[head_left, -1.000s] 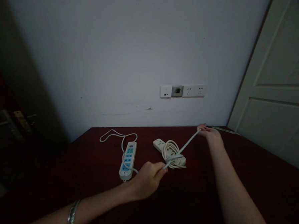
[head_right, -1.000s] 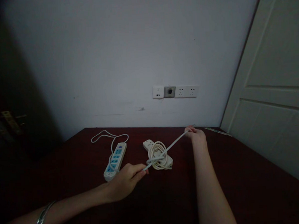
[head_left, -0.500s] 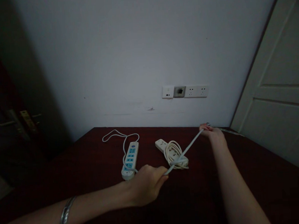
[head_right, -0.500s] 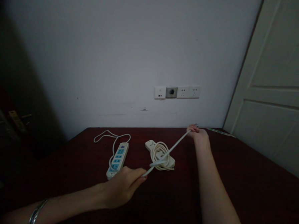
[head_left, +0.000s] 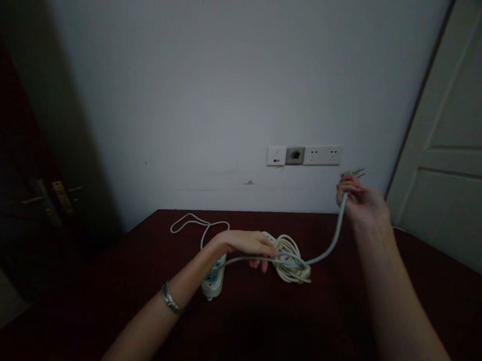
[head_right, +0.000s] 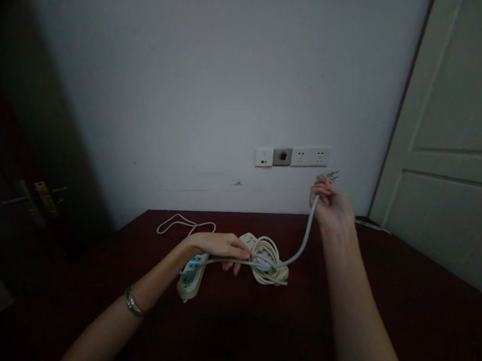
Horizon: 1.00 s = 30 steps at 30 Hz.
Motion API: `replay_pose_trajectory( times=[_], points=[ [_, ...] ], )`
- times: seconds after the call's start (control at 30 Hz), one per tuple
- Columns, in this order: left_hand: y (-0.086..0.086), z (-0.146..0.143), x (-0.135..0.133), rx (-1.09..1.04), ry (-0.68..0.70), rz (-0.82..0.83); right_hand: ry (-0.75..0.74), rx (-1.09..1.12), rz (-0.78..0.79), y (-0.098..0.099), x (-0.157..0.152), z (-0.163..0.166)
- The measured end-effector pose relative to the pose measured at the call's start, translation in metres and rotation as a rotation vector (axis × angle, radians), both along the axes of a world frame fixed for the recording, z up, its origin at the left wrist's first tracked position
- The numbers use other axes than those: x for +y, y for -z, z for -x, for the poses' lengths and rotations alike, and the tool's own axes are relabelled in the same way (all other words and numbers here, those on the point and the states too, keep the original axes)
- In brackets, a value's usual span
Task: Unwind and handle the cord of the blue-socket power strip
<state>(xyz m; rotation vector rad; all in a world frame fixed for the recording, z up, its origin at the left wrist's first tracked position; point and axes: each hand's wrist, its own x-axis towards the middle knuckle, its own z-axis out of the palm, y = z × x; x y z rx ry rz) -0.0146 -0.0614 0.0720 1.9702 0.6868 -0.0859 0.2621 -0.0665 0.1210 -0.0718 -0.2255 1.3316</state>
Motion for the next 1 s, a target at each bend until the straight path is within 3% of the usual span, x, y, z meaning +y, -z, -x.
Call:
replay_pose_trajectory(
  times=[0.2, 0.3, 0.37, 0.47, 0.57, 0.7, 0.87, 0.93, 1.0],
  points=[
    [0.001, 0.003, 0.022, -0.065, -0.105, -0.257, 0.0, -0.342, -0.067, -0.013, -0.01, 0.05],
    [-0.009, -0.007, 0.016, -0.386, -0.293, -0.433, 0.103, -0.578, -0.053, -0.01, -0.009, 0.075],
    [-0.018, -0.017, 0.006, -0.703, -0.378, -0.34, 0.145, -0.744, -0.063, -0.007, -0.009, 0.092],
    [-0.026, -0.029, -0.007, -1.028, -0.41, -0.035, 0.197, -1.022, -0.078, 0.0, -0.011, 0.11],
    [-0.026, -0.033, -0.011, -1.144, -0.476, 0.112, 0.176, -1.172, -0.106, 0.005, -0.011, 0.123],
    [-0.023, -0.031, -0.009, -1.161, -0.544, 0.095, 0.163, -1.276, -0.167, 0.01, -0.008, 0.136],
    [-0.025, -0.025, -0.008, -1.18, -0.531, 0.068, 0.093, -1.611, -0.337, 0.0, -0.025, 0.114],
    [-0.027, -0.021, -0.008, -1.202, -0.546, 0.057, 0.218, -1.735, -0.278, -0.005, -0.042, 0.09],
    [-0.03, -0.016, -0.007, -1.211, -0.568, 0.051, 0.371, -1.633, -0.198, -0.007, -0.059, 0.065]
  ],
)
